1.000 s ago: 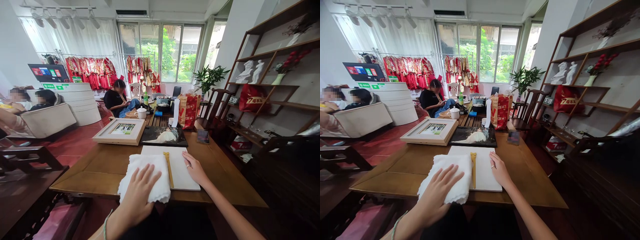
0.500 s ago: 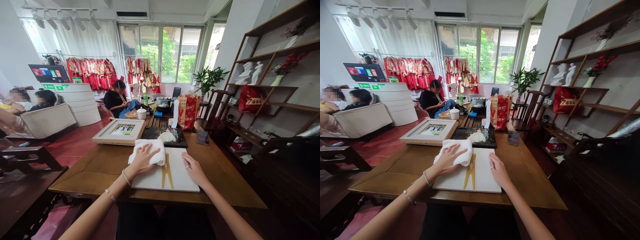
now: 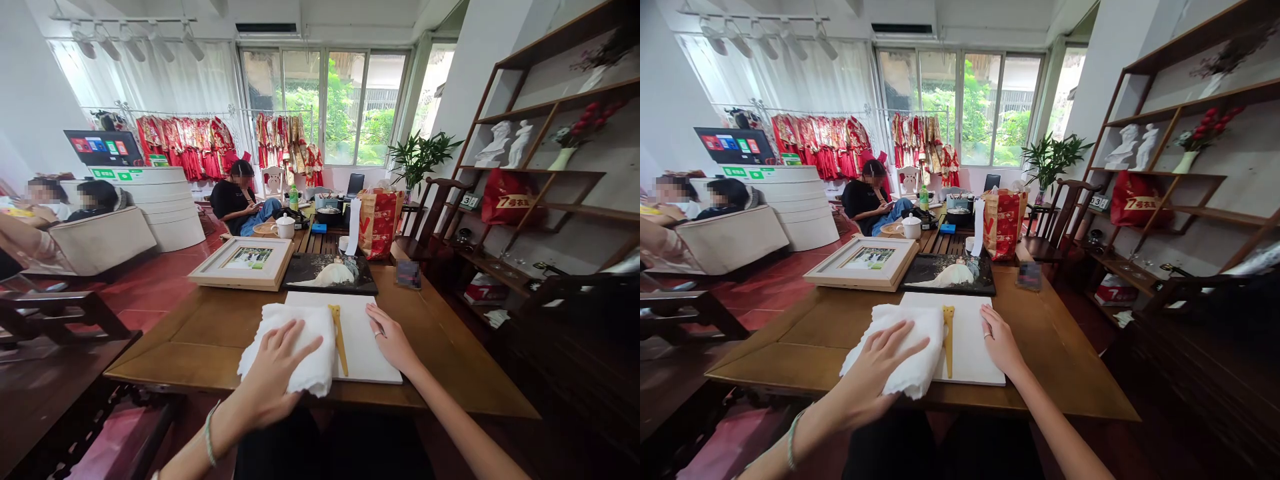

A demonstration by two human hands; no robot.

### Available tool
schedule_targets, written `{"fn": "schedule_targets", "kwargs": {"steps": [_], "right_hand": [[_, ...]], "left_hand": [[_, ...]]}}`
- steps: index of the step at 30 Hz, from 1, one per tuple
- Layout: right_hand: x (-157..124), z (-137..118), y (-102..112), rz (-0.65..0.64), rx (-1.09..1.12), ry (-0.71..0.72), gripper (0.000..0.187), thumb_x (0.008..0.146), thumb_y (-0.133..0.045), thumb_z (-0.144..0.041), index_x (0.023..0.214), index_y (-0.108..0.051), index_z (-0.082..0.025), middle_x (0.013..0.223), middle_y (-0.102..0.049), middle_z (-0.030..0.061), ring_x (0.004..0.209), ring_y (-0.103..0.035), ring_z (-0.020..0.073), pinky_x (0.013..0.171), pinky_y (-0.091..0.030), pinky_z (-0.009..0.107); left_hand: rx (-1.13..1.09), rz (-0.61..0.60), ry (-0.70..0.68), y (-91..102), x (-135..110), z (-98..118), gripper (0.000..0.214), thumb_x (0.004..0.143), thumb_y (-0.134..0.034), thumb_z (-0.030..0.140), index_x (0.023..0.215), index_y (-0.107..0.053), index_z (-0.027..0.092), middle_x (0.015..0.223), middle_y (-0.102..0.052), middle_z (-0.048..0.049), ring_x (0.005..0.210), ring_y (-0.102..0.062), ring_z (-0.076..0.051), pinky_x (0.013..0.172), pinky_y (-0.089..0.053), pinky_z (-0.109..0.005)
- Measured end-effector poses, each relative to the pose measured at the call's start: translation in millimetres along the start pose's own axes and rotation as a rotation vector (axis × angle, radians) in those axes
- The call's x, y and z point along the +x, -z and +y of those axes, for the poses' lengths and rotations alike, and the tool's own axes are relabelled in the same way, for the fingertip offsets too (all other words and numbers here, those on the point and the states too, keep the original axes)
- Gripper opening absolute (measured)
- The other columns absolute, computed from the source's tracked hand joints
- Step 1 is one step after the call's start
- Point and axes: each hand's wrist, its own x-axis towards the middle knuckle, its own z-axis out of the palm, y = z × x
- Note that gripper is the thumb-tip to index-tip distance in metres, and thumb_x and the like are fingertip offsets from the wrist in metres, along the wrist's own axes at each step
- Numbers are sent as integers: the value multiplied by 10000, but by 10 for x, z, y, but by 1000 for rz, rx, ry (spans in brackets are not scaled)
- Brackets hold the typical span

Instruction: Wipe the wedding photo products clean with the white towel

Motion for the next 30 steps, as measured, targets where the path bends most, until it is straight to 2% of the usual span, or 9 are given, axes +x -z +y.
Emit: {"fn": "schedule_targets", "kwargs": {"steps": [3, 5, 10, 14, 18, 21, 24, 30], "right_hand": [[4, 19, 4, 5, 20, 3, 356, 849, -436, -215, 1154, -619, -192, 1298, -553, 83, 1252, -457, 217, 1087, -314, 459], [2, 16, 20, 10, 29, 1, 351, 845, -447, -217, 1147, -624, -200, 1296, -556, 77, 1252, -457, 219, 1087, -313, 462], [-1, -25, 65, 6, 18, -8, 355, 845, -439, -212, 1148, -621, -184, 1300, -551, 89, 1246, -465, 217, 1079, -328, 454], [7, -51, 77, -3, 17, -16, 361, 850, -432, -222, 1159, -613, -174, 1306, -544, 96, 1251, -458, 219, 1078, -330, 453], [11, -46, 74, 8, 36, -24, 353, 841, -448, -221, 1149, -621, -197, 1301, -551, 79, 1249, -461, 222, 1076, -332, 459], [16, -37, 77, 8, 28, -18, 354, 841, -447, -219, 1148, -622, -195, 1300, -551, 80, 1249, -461, 223, 1079, -327, 461], [23, -38, 86, 4, 6, -10, 361, 844, -433, -212, 1151, -620, -189, 1298, -553, 84, 1244, -467, 220, 1078, -331, 458], [10, -59, 76, -7, -38, 4, 375, 854, -408, -203, 1168, -606, -151, 1302, -545, 108, 1250, -460, 219, 1074, -340, 450]], "left_hand": [[-11, -27, -3, 22, -105, 50, 718, 750, -552, 395, 1406, -261, 379, 1499, -188, -40, 1335, -176, -364, 1024, -198, -524], [-7, -34, -3, 42, -72, 25, 698, 764, -533, 375, 1405, -256, 388, 1494, -205, -37, 1334, -188, -355, 1019, -209, -521], [35, -22, 46, 54, 326, -181, 663, 779, -504, 280, 1400, -287, 363, 1464, -270, -77, 1333, -209, -330, 1009, -223, -514], [84, -8, 99, 38, 702, -346, 574, 834, -455, 293, 1393, -329, 316, 1420, -332, -135, 1309, -270, -329, 981, -261, -501], [109, -14, 161, 19, 879, -434, 549, 856, -448, 327, 1392, -327, 321, 1405, -357, -120, 1294, -299, -318, 962, -291, -481], [103, 14, 140, 9, 856, -439, 542, 855, -448, 323, 1386, -340, 320, 1407, -359, -110, 1301, -283, -314, 965, -292, -475], [79, 24, 108, 23, 715, -361, 561, 832, -458, 302, 1383, -352, 313, 1416, -346, -113, 1309, -258, -333, 975, -275, -495], [34, -89, 72, 92, 207, 59, 761, 717, -554, 286, 1417, -258, 326, 1481, -219, -105, 1349, -138, -357, 1013, -189, -542]]}}
